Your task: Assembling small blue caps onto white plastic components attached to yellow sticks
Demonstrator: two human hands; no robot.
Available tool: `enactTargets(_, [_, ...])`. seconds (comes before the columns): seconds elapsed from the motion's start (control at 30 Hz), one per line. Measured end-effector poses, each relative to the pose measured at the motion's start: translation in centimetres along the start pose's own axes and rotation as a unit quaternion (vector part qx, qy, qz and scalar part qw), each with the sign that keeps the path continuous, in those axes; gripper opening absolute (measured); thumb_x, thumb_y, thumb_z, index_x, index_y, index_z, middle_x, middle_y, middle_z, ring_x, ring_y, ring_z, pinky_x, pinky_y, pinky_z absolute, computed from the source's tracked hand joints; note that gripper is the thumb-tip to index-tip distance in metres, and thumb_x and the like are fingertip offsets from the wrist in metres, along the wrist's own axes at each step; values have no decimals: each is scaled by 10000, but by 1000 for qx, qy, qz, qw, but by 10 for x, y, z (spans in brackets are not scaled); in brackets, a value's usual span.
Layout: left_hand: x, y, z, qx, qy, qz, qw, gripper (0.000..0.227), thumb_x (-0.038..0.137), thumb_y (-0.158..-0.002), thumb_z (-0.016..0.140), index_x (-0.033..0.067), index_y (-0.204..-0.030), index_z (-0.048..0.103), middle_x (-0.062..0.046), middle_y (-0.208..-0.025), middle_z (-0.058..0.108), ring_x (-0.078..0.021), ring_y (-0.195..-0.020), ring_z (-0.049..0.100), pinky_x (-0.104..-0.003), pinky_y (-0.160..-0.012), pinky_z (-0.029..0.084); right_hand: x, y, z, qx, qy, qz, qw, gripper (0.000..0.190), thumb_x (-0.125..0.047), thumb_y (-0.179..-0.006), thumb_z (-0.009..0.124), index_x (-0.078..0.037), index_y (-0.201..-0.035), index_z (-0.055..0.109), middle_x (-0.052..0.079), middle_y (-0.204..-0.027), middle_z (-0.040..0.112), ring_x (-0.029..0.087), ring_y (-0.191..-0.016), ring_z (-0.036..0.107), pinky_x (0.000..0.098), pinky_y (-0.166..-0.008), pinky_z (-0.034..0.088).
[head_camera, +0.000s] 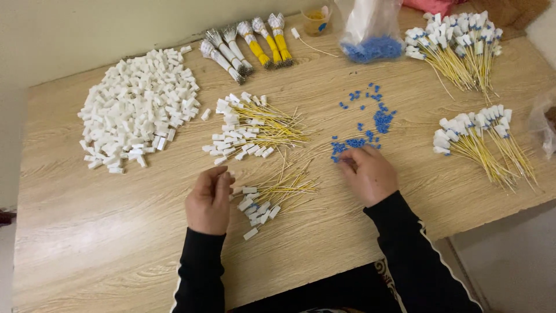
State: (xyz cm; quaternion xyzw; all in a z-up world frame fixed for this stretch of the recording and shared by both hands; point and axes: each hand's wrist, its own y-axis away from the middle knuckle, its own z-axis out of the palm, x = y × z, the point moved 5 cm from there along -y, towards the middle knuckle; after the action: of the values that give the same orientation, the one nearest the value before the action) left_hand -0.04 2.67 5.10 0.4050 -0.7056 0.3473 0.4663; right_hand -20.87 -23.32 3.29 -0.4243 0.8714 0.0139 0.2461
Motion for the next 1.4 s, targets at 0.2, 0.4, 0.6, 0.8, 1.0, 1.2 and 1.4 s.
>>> enactTargets(0.2, [-13, 15, -13, 27, 109, 18, 994, 163, 127, -940, 622, 19, -1058, 658, -122, -804, 700, -139, -678, 618, -247, -630, 530, -1, -12, 5, -33, 82, 68, 994, 191, -351, -802, 709, -219, -939, 702, 51, -895, 637, 306, -918, 672, 435, -789, 552])
enactTargets(0.4, [-6, 23, -13, 23, 151, 15, 988, 177, 103, -918, 644, -5, -1058, 660, -128, -819, 699, -133, -695, 611, -246, -650, 527, 39, -22, 30, 30, 77, 6, 997, 186, -311, -808, 729, -230, -969, 682, 19, -857, 613, 277, -921, 674, 393, -800, 553])
enactTargets(0.6, [12, 27, -7, 26, 202, 11, 979, 157, 71, -907, 642, -20, -1035, 658, -134, -832, 698, -136, -699, 618, -239, -638, 530, 8, -25, 33, -76, 105, 32, 991, 206, -366, -839, 680, -216, -975, 719, 67, -939, 648, 323, -944, 684, 431, -816, 560])
enactTargets(0.8, [11, 30, -13, 46, 268, -34, 962, 136, 68, -906, 637, 18, -1032, 646, -98, -850, 681, -156, -660, 650, -247, -633, 543, 7, -27, 39, -18, 65, 25, 997, 144, -357, -826, 658, -214, -826, 679, 34, -864, 664, 257, -875, 634, 453, -708, 483])
enactTargets(1.0, [-13, 28, 12, 57, 313, -73, 945, 256, 35, -878, 632, 16, -1132, 662, -149, -927, 738, -163, -679, 673, -263, -639, 567, -51, -2, -3, 12, -589, 33, 808, 52, 20, -890, 620, -21, -880, 589, 183, -929, 702, 234, -787, 709, 334, -775, 607])
enactTargets(1.2, [6, 44, 41, -28, 363, -79, 928, 246, 42, -871, 655, -4, -1112, 662, -154, -948, 732, -193, -750, 703, -278, -675, 582, -112, 6, -19, -37, -540, -69, 838, 89, -44, -880, 636, -66, -797, 610, 39, -667, 637, 100, -604, 581, 236, -611, 498])
enactTargets(1.4, [15, 55, 49, -75, 367, -51, 926, 246, 50, -861, 690, 17, -1104, 679, -97, -823, 707, -127, -654, 586, -236, -617, 487, -132, 14, 3, 3, -435, -44, 899, 149, -155, -825, 738, -71, -946, 716, 15, -819, 711, 76, -727, 632, 203, -675, 512])
